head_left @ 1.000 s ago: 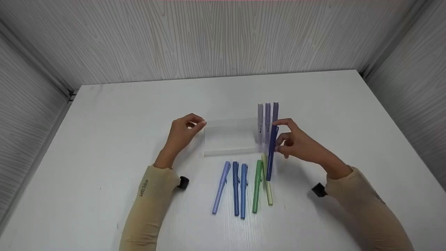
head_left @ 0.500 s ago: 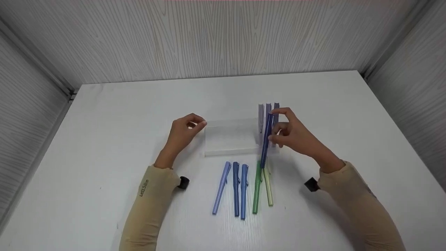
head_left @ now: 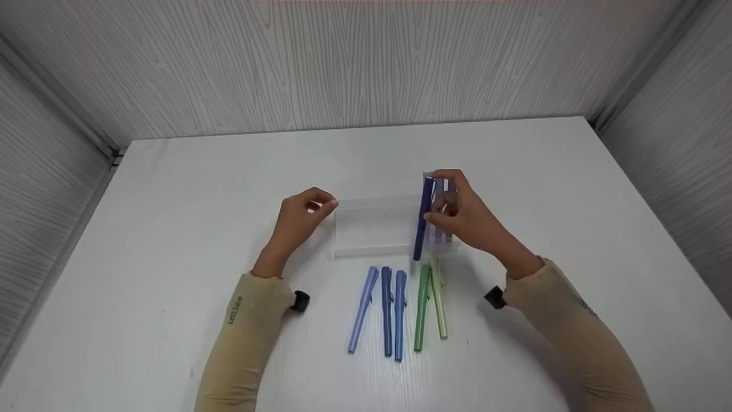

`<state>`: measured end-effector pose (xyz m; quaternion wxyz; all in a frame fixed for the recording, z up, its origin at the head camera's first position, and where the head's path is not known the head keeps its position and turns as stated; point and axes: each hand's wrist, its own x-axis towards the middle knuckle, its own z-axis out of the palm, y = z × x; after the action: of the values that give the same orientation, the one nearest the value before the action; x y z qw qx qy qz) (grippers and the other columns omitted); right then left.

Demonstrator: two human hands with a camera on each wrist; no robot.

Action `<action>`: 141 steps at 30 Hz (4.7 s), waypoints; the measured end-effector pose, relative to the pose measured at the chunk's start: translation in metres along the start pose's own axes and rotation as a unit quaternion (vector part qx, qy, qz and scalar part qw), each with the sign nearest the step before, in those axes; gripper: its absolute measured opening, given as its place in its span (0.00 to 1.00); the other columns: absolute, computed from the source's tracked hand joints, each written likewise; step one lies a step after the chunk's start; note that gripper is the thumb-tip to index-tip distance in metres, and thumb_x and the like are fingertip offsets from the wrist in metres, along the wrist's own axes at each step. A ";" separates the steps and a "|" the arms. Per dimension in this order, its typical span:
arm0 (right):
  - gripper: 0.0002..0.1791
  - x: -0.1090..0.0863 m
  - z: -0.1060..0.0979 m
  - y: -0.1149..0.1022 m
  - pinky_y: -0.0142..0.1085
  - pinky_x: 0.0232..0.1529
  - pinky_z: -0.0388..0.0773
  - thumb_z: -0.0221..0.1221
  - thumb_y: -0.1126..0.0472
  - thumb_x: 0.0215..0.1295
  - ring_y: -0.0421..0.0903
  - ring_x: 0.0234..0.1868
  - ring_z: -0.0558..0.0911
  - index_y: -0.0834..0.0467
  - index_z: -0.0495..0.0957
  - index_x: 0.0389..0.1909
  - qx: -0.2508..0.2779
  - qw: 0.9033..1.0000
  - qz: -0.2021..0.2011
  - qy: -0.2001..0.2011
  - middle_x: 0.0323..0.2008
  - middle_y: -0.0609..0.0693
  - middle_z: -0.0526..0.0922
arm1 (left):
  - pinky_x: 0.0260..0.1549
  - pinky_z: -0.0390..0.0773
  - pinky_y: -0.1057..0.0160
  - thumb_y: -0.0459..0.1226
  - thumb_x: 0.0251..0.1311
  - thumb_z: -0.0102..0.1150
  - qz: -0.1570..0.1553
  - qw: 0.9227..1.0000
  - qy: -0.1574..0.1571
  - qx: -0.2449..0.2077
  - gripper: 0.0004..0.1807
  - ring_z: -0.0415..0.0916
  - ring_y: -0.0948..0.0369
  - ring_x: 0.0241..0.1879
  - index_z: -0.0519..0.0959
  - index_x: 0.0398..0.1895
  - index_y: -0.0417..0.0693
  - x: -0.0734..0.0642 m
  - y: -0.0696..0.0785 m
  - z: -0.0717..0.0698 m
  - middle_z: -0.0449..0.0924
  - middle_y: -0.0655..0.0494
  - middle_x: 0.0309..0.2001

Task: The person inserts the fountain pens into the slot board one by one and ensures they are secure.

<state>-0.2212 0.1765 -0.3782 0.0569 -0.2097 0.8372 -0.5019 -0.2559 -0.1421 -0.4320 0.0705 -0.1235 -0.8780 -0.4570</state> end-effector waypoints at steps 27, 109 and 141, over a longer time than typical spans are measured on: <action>0.34 0.014 0.011 0.007 0.33 0.27 0.71 0.60 0.65 0.65 0.44 0.26 0.72 0.52 0.54 0.67 -0.135 0.986 -0.044 0.083 0.33 0.53 0.79 | 0.46 0.78 0.57 0.45 0.64 0.60 0.002 1.000 -0.004 -0.002 0.13 0.81 0.54 0.42 0.83 0.42 0.45 -0.001 0.000 -0.001 0.85 0.50 0.42; 0.35 -0.003 0.018 0.016 0.34 0.24 0.68 0.62 0.57 0.64 0.42 0.24 0.72 0.53 0.58 0.69 -0.252 0.967 -0.018 0.047 0.32 0.50 0.80 | 0.47 0.78 0.58 0.45 0.64 0.60 -0.013 1.000 -0.007 0.002 0.13 0.80 0.55 0.42 0.83 0.42 0.46 -0.003 -0.001 -0.004 0.85 0.50 0.42; 0.40 -0.042 0.007 0.051 0.37 0.44 0.78 0.67 0.57 0.59 0.46 0.38 0.79 0.54 0.57 0.69 -0.142 0.956 0.122 -0.228 0.51 0.58 0.76 | 0.47 0.78 0.57 0.46 0.64 0.60 -0.010 1.000 -0.008 0.001 0.14 0.80 0.55 0.43 0.83 0.43 0.46 0.000 -0.002 -0.006 0.85 0.50 0.42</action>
<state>-0.1963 0.2081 -0.4303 0.2766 -0.2204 0.8838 -0.3062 -0.2570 -0.1485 -0.4302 0.0592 -0.1179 -0.8803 -0.4557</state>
